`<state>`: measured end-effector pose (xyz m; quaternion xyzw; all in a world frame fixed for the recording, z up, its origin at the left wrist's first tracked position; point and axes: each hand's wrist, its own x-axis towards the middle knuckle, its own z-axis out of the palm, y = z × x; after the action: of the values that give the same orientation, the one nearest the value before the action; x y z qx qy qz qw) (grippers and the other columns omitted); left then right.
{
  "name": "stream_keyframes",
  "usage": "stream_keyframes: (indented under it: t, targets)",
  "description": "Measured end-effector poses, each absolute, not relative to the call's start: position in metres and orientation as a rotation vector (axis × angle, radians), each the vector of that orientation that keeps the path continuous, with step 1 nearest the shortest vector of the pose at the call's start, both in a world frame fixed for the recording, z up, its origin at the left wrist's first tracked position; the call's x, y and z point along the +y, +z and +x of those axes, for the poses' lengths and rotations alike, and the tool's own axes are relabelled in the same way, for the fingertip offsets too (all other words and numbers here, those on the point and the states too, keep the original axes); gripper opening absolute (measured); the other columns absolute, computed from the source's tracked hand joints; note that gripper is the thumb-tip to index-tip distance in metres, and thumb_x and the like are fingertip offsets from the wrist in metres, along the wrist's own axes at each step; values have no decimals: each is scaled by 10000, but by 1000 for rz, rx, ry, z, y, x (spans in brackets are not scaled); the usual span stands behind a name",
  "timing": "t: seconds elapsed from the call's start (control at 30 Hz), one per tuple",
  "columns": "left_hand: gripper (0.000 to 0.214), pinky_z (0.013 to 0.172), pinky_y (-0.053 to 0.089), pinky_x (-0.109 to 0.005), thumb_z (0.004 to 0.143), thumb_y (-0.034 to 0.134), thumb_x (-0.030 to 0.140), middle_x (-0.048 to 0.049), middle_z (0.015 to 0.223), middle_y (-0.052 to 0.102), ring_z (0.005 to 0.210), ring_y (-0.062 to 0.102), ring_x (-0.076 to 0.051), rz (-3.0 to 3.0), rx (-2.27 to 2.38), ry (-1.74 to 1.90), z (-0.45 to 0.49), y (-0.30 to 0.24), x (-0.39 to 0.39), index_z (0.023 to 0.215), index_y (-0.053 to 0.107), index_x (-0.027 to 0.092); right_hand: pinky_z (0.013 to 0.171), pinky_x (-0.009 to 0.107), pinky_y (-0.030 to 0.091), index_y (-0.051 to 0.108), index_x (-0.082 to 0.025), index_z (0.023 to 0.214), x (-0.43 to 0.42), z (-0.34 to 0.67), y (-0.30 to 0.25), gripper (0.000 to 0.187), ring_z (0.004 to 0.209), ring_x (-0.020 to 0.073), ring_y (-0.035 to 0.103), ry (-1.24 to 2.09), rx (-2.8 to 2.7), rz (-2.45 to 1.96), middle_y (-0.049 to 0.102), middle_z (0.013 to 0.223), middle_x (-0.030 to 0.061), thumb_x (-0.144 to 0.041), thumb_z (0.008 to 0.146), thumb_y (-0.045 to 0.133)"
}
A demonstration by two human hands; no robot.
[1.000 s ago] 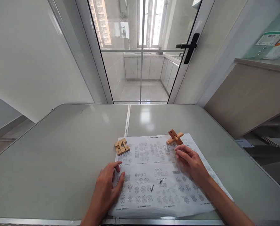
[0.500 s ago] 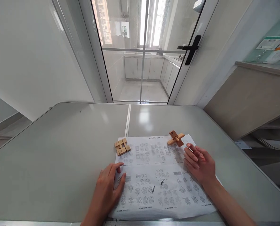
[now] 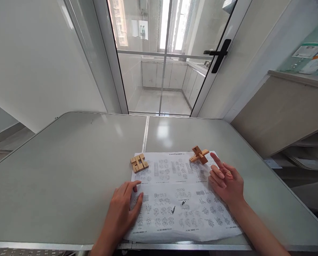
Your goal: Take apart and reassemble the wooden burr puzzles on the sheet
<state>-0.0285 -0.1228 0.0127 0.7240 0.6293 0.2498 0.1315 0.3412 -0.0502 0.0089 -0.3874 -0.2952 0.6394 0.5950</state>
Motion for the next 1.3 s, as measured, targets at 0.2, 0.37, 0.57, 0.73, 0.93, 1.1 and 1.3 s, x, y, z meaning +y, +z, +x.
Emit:
stream_keyframes:
  t: [0.2,0.37,0.57,0.73,0.93,1.1,1.3]
  targets:
    - [309,857,539,-422,1010,516,423,-52,1009,692,874,651,-251,2089,1823,728,-29,13,-125,1226,654,250,407,237,344,703,-298,1294,-49,341,7,389,403,78,198,1531,-550,-843,441,632,-70,-362,923,603]
    - [312,864,546,-429,1005,518,427,-62,1021,699,882,658,-255,2095,1808,749,-28,14,-125,1211,670,247,376,253,319,701,-301,1299,-49,340,9,410,384,76,196,1499,-589,-892,480,637,-66,-381,906,615]
    - [309,861,545,-427,1005,521,421,-67,1044,703,874,657,-254,2092,1809,742,-28,16,-125,1214,669,248,364,253,300,709,-301,1282,-49,338,9,415,363,63,244,1511,-667,-963,574,691,-42,-431,905,596]
    - [292,866,547,-420,1001,522,407,-69,1054,711,899,674,-254,2105,1797,770,-28,16,-125,1186,678,243,333,243,276,619,-327,1410,-49,335,11,546,344,70,327,1546,-746,-1031,665,769,-11,-511,897,603]
    - [285,862,548,-419,1007,518,404,-73,1081,714,917,680,-254,2112,1789,771,-27,16,-124,1176,679,239,311,209,333,470,-374,1543,-50,328,14,688,379,80,489,1593,-773,-1013,772,1115,93,-525,888,619]
    - [284,864,554,-421,1003,522,412,-79,1097,717,944,682,-262,2103,1786,770,-27,16,-124,1164,685,243,304,193,367,425,-414,1571,-49,329,11,690,459,106,610,1653,-801,-940,710,1330,127,-483,915,625]
    - [283,875,549,-427,1009,520,417,-75,1105,714,941,675,-260,2094,1789,762,-28,15,-125,1166,683,246,346,197,374,342,-460,1617,-48,330,9,753,599,148,674,1649,-824,-949,617,1489,124,-491,922,630]
